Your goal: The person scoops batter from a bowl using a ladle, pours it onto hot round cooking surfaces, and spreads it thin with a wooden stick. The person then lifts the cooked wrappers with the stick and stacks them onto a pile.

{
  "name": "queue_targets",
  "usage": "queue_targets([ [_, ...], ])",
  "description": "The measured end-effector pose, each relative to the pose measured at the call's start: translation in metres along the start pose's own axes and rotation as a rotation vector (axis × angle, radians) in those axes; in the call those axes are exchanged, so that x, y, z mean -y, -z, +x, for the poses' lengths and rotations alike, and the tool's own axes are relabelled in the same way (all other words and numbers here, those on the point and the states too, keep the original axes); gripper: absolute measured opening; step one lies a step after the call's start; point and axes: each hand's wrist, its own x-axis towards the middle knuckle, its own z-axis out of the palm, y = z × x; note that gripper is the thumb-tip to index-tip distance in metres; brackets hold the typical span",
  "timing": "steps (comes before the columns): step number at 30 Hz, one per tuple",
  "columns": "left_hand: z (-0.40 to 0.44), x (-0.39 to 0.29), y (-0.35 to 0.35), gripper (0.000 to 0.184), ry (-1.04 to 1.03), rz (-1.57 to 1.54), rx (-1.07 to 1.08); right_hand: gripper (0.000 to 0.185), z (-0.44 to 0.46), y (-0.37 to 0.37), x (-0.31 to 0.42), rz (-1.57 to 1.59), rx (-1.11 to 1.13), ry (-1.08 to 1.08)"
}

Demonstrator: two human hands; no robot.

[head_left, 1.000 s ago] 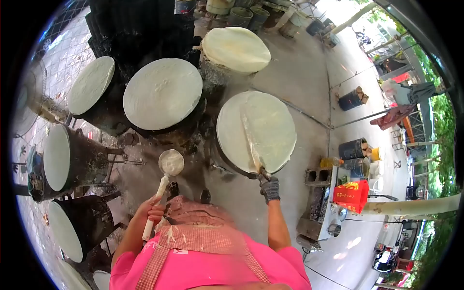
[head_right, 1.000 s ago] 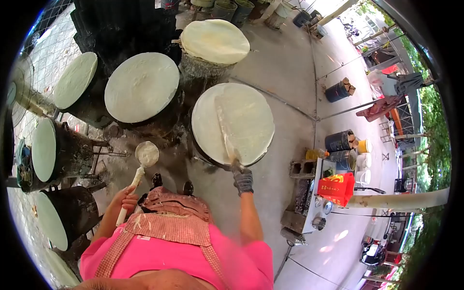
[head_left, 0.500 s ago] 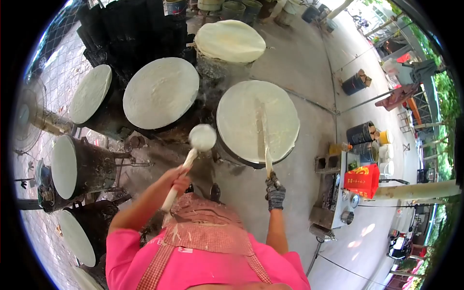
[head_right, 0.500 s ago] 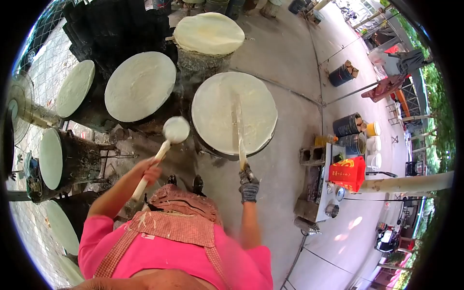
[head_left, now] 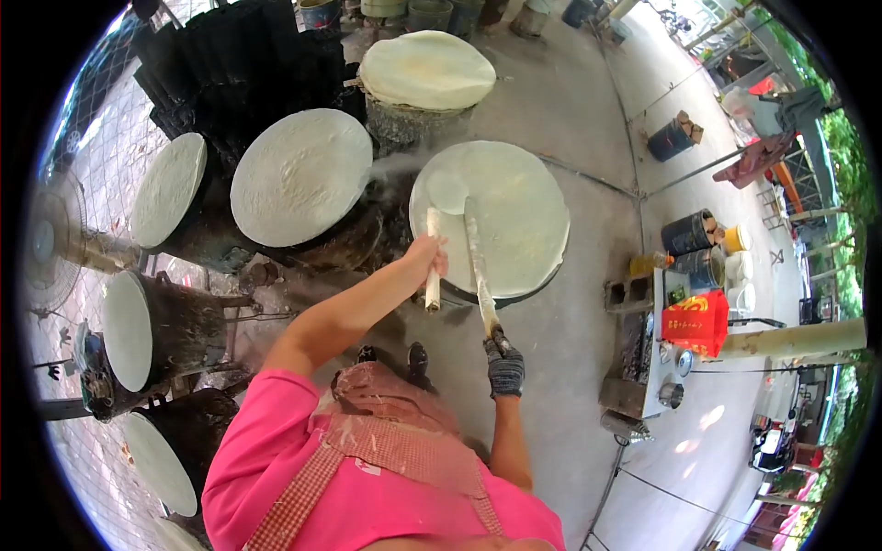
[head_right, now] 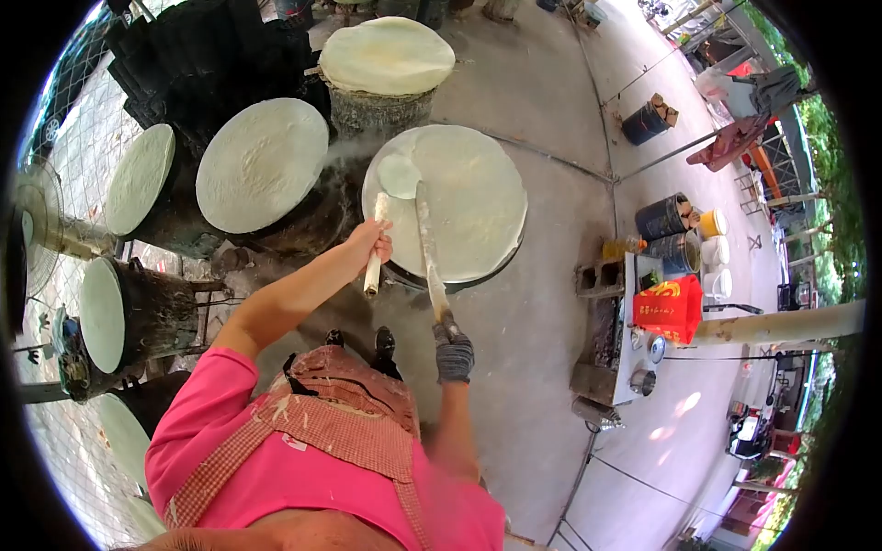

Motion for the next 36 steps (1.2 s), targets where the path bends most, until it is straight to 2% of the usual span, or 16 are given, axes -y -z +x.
queue_targets([
  [2, -0.011, -0.021, 0.013, 0.010, 0.222, -0.242, 0.148, 0.036, -0.003, 0.015, 0.047, -0.561, 0.081, -0.090],
  [3, -0.012, -0.037, 0.036, 0.011, 0.387, -0.391, 0.510, 0.036, -0.001, 0.023, 0.062, -0.844, 0.124, -0.133],
  [4, -0.046, -0.048, 0.040, 0.012, 0.429, -0.441, 0.561, 0.037, 0.005, 0.027, 0.059, -0.890, 0.118, -0.211],
  [6, -0.096, -0.040, 0.054, 0.013, 0.048, -0.179, 0.556, 0.037, 0.010, 0.022, 0.034, -0.497, 0.047, -0.110],
  [9, -0.135, -0.047, 0.066, 0.014, 0.016, -0.117, 0.338, 0.036, 0.014, 0.004, 0.007, -0.272, 0.063, -0.036],
  [11, -0.147, -0.059, 0.085, 0.011, 0.218, -0.307, 0.414, 0.037, 0.009, -0.003, 0.043, -0.366, 0.122, -0.106],
  [12, -0.156, -0.058, 0.100, 0.014, 0.325, -0.387, 0.478, 0.032, 0.012, -0.004, 0.028, -0.313, 0.072, 0.014],
  [15, -0.176, -0.042, 0.157, 0.039, 0.469, -0.556, 0.805, 0.031, 0.023, 0.010, 0.000, 0.489, 0.265, -0.366],
  [16, -0.183, -0.031, 0.172, 0.040, 0.324, -0.506, 0.691, 0.035, 0.017, 0.020, 0.035, 0.589, 0.354, -0.568],
  [17, -0.187, -0.019, 0.184, 0.042, 0.181, -0.459, 0.575, 0.036, 0.023, 0.018, 0.035, 0.667, 0.362, -0.556],
  [19, -0.190, -0.007, 0.199, 0.043, 0.213, -0.556, 0.495, 0.039, 0.032, 0.013, 0.042, 0.821, 0.377, -0.538],
  [23, -0.182, 0.026, 0.249, 0.043, 0.413, -0.837, 0.266, 0.035, 0.075, -0.008, 0.083, 0.140, 0.184, -0.315],
  [27, -0.192, 0.048, 0.267, 0.031, 0.464, -0.953, 0.276, 0.038, 0.085, -0.015, 0.092, -0.695, 0.046, 0.139],
  [31, -0.208, 0.057, 0.265, 0.035, 0.403, -0.978, 0.305, 0.039, 0.082, 0.000, 0.103, -0.868, 0.098, 0.035],
  [32, -0.209, 0.056, 0.264, 0.034, 0.381, -0.983, 0.303, 0.038, 0.086, 0.007, 0.082, -0.789, 0.044, 0.166],
  [36, -0.210, 0.068, 0.276, 0.035, 0.355, -0.997, 0.458, 0.036, 0.084, 0.024, 0.089, -0.783, 0.002, 0.127],
])
